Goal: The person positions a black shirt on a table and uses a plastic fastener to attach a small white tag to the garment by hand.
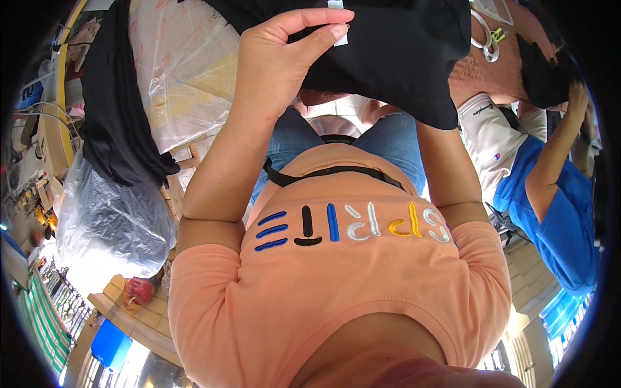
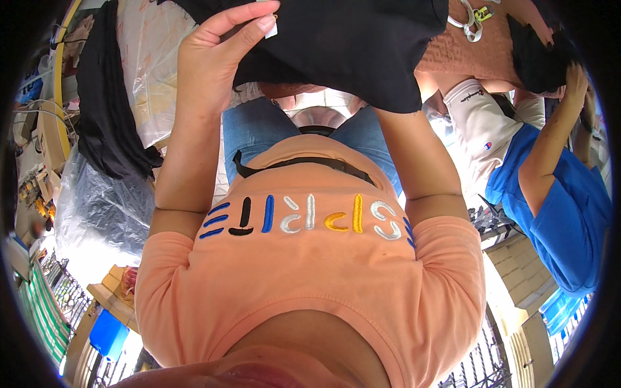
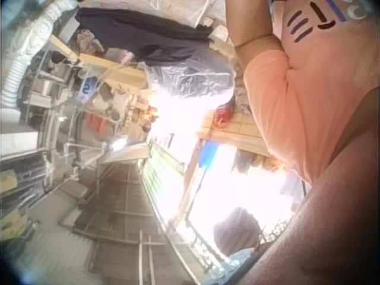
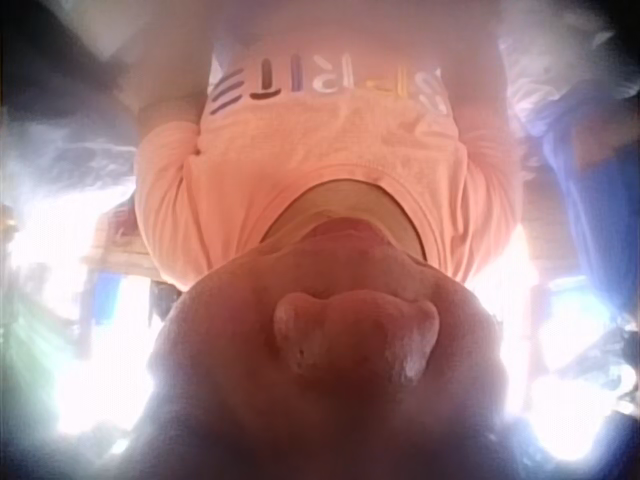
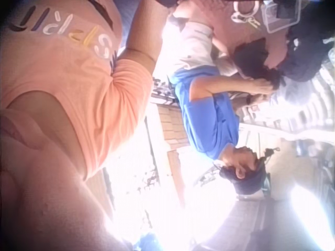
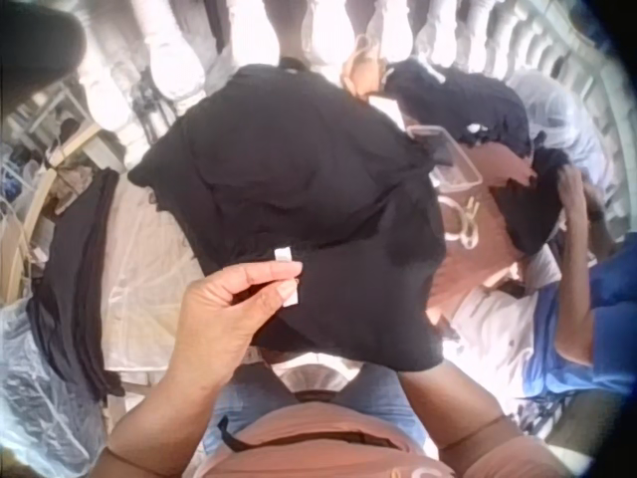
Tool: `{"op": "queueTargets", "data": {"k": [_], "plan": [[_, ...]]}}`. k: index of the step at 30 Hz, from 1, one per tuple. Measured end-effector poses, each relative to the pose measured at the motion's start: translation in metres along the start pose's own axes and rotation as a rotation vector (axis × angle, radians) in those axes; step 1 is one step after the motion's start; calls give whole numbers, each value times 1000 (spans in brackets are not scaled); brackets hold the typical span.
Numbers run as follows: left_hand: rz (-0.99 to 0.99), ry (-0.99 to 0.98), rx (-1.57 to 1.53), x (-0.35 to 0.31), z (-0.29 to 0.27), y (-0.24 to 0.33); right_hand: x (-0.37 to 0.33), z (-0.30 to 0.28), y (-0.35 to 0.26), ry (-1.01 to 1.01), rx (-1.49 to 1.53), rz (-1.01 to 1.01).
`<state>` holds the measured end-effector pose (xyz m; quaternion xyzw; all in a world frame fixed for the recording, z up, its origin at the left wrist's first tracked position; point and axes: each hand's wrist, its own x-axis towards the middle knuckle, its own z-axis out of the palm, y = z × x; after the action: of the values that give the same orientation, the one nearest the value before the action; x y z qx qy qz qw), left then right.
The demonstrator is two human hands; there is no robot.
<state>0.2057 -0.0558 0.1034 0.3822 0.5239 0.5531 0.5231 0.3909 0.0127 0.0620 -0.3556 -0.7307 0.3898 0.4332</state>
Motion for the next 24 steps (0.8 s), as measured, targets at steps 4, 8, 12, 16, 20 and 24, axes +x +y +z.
{"op": "queueTargets", "data": {"k": [4, 8, 12, 16, 20, 24], "plan": [[22, -4, -31, 2, -3, -3, 0, 2, 2, -2, -5, -6], [7, 25, -2, 4, -1, 2, 3, 4, 7, 2, -20, -10], [-11, 10, 6, 2, -1, 2, 3, 5, 6, 7, -23, -18], [-26, 17, 7, 1, -2, 4, 3, 5, 6, 9, -23, -17], [-24, 11, 3, 3, -3, 5, 3, 4, 6, 13, -26, -20], [-26, 10, -17, 2, -2, 5, 2, 3, 5, 14, -27, -20]]}}
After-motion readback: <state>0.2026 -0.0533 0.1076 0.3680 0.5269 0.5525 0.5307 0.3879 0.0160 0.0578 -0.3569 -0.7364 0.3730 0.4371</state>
